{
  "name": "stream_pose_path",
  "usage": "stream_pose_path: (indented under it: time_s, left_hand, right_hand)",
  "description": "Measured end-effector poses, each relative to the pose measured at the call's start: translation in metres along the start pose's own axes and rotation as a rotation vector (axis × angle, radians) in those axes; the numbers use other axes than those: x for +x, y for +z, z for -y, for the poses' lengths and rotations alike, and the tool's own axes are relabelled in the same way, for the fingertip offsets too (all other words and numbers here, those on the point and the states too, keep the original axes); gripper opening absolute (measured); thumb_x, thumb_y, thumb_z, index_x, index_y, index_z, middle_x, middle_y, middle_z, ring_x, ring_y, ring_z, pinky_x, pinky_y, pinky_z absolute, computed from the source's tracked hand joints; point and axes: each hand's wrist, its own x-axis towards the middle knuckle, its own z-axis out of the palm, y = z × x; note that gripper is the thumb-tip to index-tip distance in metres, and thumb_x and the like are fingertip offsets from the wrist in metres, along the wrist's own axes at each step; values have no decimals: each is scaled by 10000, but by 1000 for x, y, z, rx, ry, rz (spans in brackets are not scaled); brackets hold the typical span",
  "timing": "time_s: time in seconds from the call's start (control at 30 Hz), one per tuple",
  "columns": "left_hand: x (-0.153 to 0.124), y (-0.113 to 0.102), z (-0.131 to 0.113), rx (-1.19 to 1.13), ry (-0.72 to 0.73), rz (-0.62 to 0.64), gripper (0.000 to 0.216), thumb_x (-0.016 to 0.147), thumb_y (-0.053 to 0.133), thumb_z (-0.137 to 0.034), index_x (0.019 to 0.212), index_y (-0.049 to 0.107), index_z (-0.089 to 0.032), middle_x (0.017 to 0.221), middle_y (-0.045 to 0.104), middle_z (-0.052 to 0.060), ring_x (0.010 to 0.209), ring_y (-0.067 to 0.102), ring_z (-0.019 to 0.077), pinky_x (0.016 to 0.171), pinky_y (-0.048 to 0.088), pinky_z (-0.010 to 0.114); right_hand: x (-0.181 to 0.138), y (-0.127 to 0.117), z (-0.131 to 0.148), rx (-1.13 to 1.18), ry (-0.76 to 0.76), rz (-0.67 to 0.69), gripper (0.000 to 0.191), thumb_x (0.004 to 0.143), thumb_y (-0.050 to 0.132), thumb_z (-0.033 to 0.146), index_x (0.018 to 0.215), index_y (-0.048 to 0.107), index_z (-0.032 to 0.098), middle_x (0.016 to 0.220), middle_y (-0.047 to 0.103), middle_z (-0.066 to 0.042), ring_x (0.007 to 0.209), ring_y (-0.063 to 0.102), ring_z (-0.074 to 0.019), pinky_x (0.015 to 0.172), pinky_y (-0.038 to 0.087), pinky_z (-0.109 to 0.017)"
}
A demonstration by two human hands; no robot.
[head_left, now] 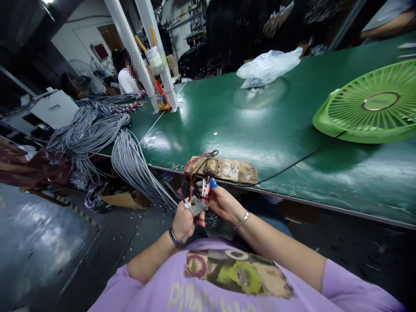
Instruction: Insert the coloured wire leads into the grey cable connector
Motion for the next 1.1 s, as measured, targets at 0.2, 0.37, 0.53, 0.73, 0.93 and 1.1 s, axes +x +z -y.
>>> stream_pose_path:
  time_s: [0.2,0.37,0.53,0.73,0.93,1.1]
  left_hand:
    - [-11,-3,3,-13,39,-20,339,610,731,-420,684,536,-152,419,527,-51,305,439,75,315,380,188]
    - [-14,0,-1,-52,84,-71,326,632,714,-419,642,534,-147,424,529,-44,307,439,66,318,373,176]
    - [-11,6,-10,-93,67,-84,354,582,725,-445,627,534,-150,412,530,-36,307,439,73,314,375,180]
    - [-6,7,-10,-82,50,-106,321,596,706,-419,640,532,-153,410,528,-38,307,444,71,316,363,173]
    - [-4,5,-2,-35,53,-75,307,626,702,-406,656,527,-155,426,542,-41,296,448,80,314,382,191]
    - [-11,-3,6,-14,84,-62,313,646,701,-416,656,530,-154,426,541,-42,304,444,75,314,393,186]
  right_hand:
    - [-9,-4,4,7,102,95,430,774,551,580,816,644,163,739,641,-34,601,544,-107,554,438,-233]
    - [-10,-3,7,-57,-2,70,257,756,662,410,783,653,154,668,602,0,581,516,-86,543,431,-211]
    - [-8,-2,7,-70,-1,74,299,734,673,447,784,660,153,683,608,-1,574,512,-85,550,431,-223]
    - [-2,1,6,-12,46,-5,303,727,676,462,789,665,165,719,642,-12,625,536,-102,599,420,-239]
    - [-2,1,1,-34,7,-12,350,720,651,528,766,632,181,721,626,-3,626,522,-108,603,412,-249]
    - [-11,-11,7,-184,169,135,468,721,577,626,795,619,166,740,618,-24,603,526,-104,594,435,-251]
